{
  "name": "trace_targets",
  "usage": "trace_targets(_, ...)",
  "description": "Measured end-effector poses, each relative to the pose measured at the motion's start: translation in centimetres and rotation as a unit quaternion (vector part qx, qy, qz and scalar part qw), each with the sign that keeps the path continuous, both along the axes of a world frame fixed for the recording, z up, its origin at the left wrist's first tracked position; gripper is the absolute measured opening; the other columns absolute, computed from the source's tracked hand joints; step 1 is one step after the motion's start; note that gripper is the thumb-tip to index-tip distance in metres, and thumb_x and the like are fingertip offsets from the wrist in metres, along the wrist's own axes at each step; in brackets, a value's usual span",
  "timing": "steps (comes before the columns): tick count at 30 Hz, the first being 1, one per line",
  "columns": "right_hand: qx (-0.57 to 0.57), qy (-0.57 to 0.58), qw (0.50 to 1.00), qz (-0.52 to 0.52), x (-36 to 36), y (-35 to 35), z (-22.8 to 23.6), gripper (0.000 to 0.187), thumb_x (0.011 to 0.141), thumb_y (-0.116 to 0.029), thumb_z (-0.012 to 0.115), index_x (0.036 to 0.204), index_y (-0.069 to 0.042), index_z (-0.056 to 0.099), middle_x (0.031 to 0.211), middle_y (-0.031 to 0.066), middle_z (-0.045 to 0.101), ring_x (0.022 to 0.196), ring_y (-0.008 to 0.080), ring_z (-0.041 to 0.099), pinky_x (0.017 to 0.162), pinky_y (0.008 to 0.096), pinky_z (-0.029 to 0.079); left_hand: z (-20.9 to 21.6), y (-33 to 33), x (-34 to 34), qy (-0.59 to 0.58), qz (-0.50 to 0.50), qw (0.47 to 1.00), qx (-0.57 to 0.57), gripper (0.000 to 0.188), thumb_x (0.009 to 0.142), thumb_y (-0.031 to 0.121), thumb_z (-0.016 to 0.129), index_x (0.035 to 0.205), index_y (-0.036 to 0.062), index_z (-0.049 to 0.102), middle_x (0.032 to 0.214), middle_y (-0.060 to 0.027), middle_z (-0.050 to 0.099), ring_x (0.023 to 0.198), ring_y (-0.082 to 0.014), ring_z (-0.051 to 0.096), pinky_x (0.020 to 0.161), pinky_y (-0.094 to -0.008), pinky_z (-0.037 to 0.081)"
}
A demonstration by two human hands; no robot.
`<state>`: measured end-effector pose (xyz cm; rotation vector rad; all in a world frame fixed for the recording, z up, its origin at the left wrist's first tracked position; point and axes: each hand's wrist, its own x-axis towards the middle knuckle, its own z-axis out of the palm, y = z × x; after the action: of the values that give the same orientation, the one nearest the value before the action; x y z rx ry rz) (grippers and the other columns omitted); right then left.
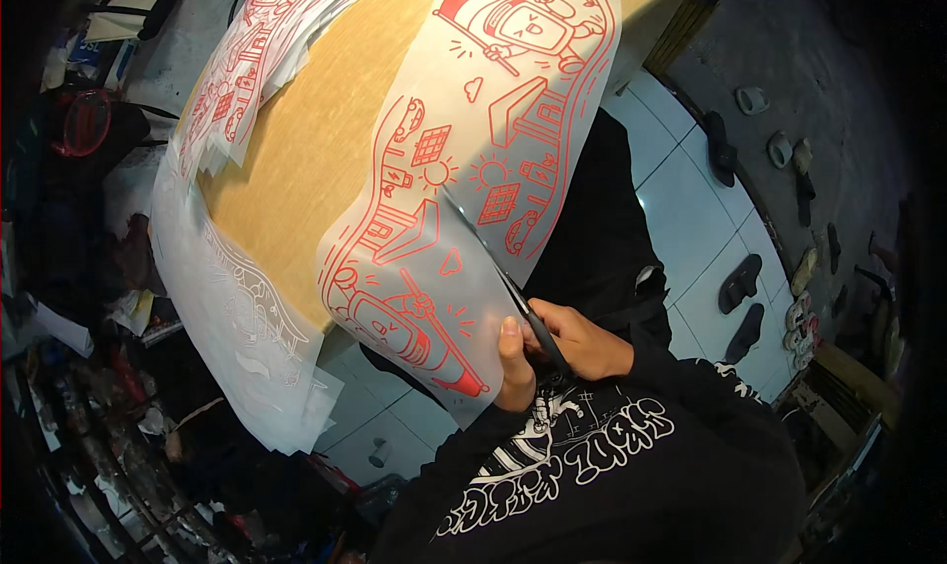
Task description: Cutting a red printed graphic design on a white paper sheet using scissors.
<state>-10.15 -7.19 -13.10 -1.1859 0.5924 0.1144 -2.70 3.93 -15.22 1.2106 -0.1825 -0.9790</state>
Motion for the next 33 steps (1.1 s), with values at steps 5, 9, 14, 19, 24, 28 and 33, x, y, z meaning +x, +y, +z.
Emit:
trace_targets(5,-0.003,0.001,1.000,-0.003,0.0,0.2,-0.3,0.032,0.093,-0.032,0.050,0.088,-0.001,0.050,0.070,0.0004,0.045,0.065,0.0074,0.039,0.059,0.0254,0.036,0.6,-0.7,0.4,-0.008,0.006,1.000,-0.016,0.028,0.095,0.028,0.042,0.101,0.0032,0.053,0.091,-0.0019,0.053,0.084,-0.0126,0.051,0.076,-0.0247,0.042)
trace_targets(9,-0.016,0.002,1.000,-0.003,0.0,0.2,-0.4,0.032,0.093,-0.033,0.050,0.087,-0.001,0.049,0.070,0.0003,0.045,0.065,0.0074,0.039,0.058,0.0254,0.035,1.1,-1.1,0.3,-0.014,0.010,0.999,-0.030,0.026,0.095,0.026,0.042,0.102,0.0035,0.052,0.093,-0.0012,0.052,0.085,-0.0125,0.050,0.077,-0.0249,0.041)
trace_targets(14,-0.014,-0.001,1.000,-0.007,0.0,0.3,-0.4,0.032,0.093,-0.032,0.050,0.087,-0.001,0.050,0.070,0.0007,0.046,0.066,0.0075,0.039,0.059,0.0254,0.036,1.8,-1.0,0.4,-0.021,0.014,0.999,-0.047,0.024,0.096,0.024,0.043,0.104,0.0038,0.052,0.094,-0.0004,0.051,0.087,-0.0124,0.050,0.079,-0.0251,0.041)
trace_targets(19,-0.009,0.000,1.000,0.002,0.1,0.0,0.0,0.032,0.093,-0.032,0.051,0.089,0.000,0.051,0.071,0.0015,0.048,0.068,0.0076,0.042,0.062,0.0254,0.039,2.9,-1.1,0.1,-0.033,0.022,0.998,-0.045,0.022,0.096,0.023,0.043,0.102,0.0043,0.052,0.093,-0.0001,0.051,0.085,-0.0120,0.049,0.077,-0.0251,0.040)
trace_targets(24,0.000,0.002,1.000,-0.008,0.0,0.2,-0.1,0.032,0.093,-0.031,0.050,0.089,0.001,0.051,0.072,0.0021,0.050,0.070,0.0078,0.045,0.064,0.0254,0.040,3.5,-1.6,-0.2,-0.053,0.034,0.998,-0.024,0.022,0.096,0.024,0.041,0.096,0.0052,0.052,0.087,0.0001,0.051,0.079,-0.0113,0.048,0.072,-0.0247,0.039)
trace_targets(28,-0.003,0.003,1.000,-0.009,0.1,0.2,0.0,0.031,0.093,-0.030,0.050,0.089,0.001,0.050,0.072,0.0021,0.050,0.069,0.0076,0.045,0.063,0.0250,0.040,3.8,-1.8,-0.3,-0.070,0.045,0.997,-0.008,0.023,0.096,0.025,0.040,0.092,0.0059,0.053,0.083,0.0003,0.051,0.074,-0.0107,0.047,0.068,-0.0244,0.038)
trace_targets(33,-0.002,0.011,1.000,0.004,-0.2,0.2,-0.6,0.032,0.093,-0.031,0.050,0.090,0.001,0.051,0.071,0.0019,0.050,0.067,0.0075,0.044,0.061,0.0246,0.038,3.9,-1.9,-0.3,-0.091,0.058,0.994,0.013,0.026,0.096,0.026,0.038,0.086,0.0068,0.053,0.077,0.0005,0.052,0.068,-0.0100,0.046,0.062,-0.0241,0.036)
